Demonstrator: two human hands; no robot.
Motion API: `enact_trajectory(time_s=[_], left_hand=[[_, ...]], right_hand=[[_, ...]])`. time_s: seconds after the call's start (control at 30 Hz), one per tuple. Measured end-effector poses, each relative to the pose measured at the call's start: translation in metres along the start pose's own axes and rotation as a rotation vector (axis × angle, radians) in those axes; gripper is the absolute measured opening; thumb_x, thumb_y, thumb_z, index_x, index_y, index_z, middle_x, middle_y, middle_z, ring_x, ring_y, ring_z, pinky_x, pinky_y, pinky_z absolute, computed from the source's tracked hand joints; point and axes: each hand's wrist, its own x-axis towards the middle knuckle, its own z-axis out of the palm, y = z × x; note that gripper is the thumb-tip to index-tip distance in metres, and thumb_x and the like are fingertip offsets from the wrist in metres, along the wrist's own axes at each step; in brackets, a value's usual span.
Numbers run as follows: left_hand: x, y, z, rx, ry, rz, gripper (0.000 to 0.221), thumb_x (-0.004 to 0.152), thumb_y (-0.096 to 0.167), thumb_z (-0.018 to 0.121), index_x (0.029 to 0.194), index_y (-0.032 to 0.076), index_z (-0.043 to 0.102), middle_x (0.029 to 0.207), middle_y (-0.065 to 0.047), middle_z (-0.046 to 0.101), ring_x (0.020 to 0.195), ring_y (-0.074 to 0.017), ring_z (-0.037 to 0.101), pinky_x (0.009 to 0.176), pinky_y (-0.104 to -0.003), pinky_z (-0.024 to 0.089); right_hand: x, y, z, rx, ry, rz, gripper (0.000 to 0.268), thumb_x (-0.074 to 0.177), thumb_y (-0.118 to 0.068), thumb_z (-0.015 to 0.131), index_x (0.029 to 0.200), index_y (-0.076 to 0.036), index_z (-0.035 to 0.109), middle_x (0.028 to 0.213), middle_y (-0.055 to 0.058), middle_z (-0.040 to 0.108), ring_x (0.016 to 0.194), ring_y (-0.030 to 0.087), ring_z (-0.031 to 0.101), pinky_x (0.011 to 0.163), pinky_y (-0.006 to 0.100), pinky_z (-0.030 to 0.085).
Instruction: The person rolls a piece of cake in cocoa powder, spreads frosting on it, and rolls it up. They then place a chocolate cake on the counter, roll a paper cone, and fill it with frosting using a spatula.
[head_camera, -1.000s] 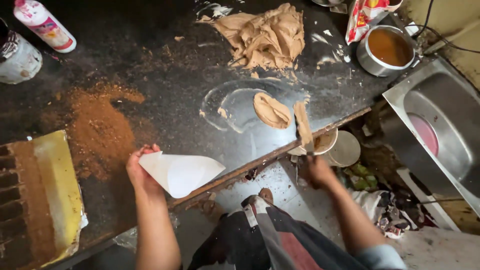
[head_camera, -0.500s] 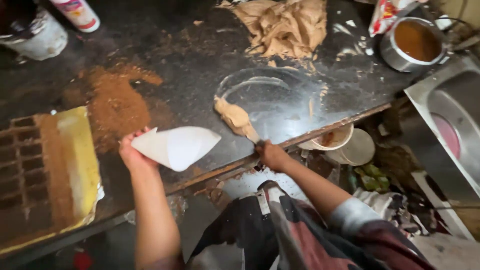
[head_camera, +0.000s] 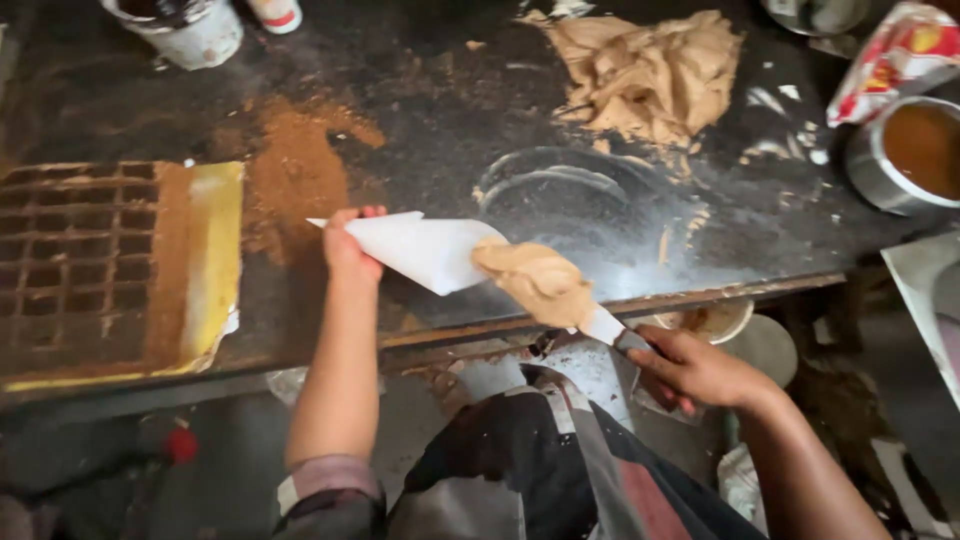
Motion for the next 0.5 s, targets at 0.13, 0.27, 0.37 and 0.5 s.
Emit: enact_trajectory(time_s=[0.13,0.27,0.37,0.5], left_hand=[[-0.033,-0.085,0.048,0.052,-0.042,-0.150,0.010,0.083,0.009,0.059,0.078,0.003,0.053,0.075,-0.014,0.061,0.074,-0.0296,0.064,0.088,-0.046,0.061],[-0.064,-0.157,0.083,0.094,-0.089,-0.293,0.018,0.085,0.014,0.061,0.084,-0.004,0.059,0.079,-0.016,0.065,0.076,-0.0299,0.067,0.084,-0.044,0.060],[-0.078,-0.196,0.093,0.228,-0.135,-0.294,0.011,0.081,0.010,0.062,0.086,0.000,0.060,0.079,-0.014,0.065,0.077,-0.0314,0.068,0.082,-0.046,0.060],[-0.081,-0.211,0.120,0.306,-0.118,-0.331,0.019,0.084,0.015,0.066,0.096,0.001,0.062,0.086,-0.013,0.065,0.080,-0.0288,0.067,0.076,-0.044,0.057]], right_hand=[[0.004,-0.010,-0.010,-0.038,0.027,-0.011,0.036,0.101,-0.039,0.050,0.117,-0.008,0.058,0.054,0.002,0.053,0.038,0.010,0.050,0.039,0.028,0.044],[0.011,-0.009,-0.014,-0.327,0.255,-0.129,0.035,0.100,-0.041,0.055,0.117,-0.012,0.057,0.065,0.013,0.063,0.053,0.028,0.062,0.051,0.042,0.050],[0.014,-0.014,-0.010,-0.663,0.490,-0.354,0.041,0.101,-0.043,0.059,0.103,-0.003,0.063,0.082,0.024,0.071,0.077,0.044,0.069,0.067,0.052,0.054],[0.023,-0.040,0.007,-0.747,0.574,-0.019,0.045,0.099,-0.043,0.053,0.108,0.000,0.061,0.089,0.029,0.071,0.088,0.048,0.070,0.081,0.057,0.054]])
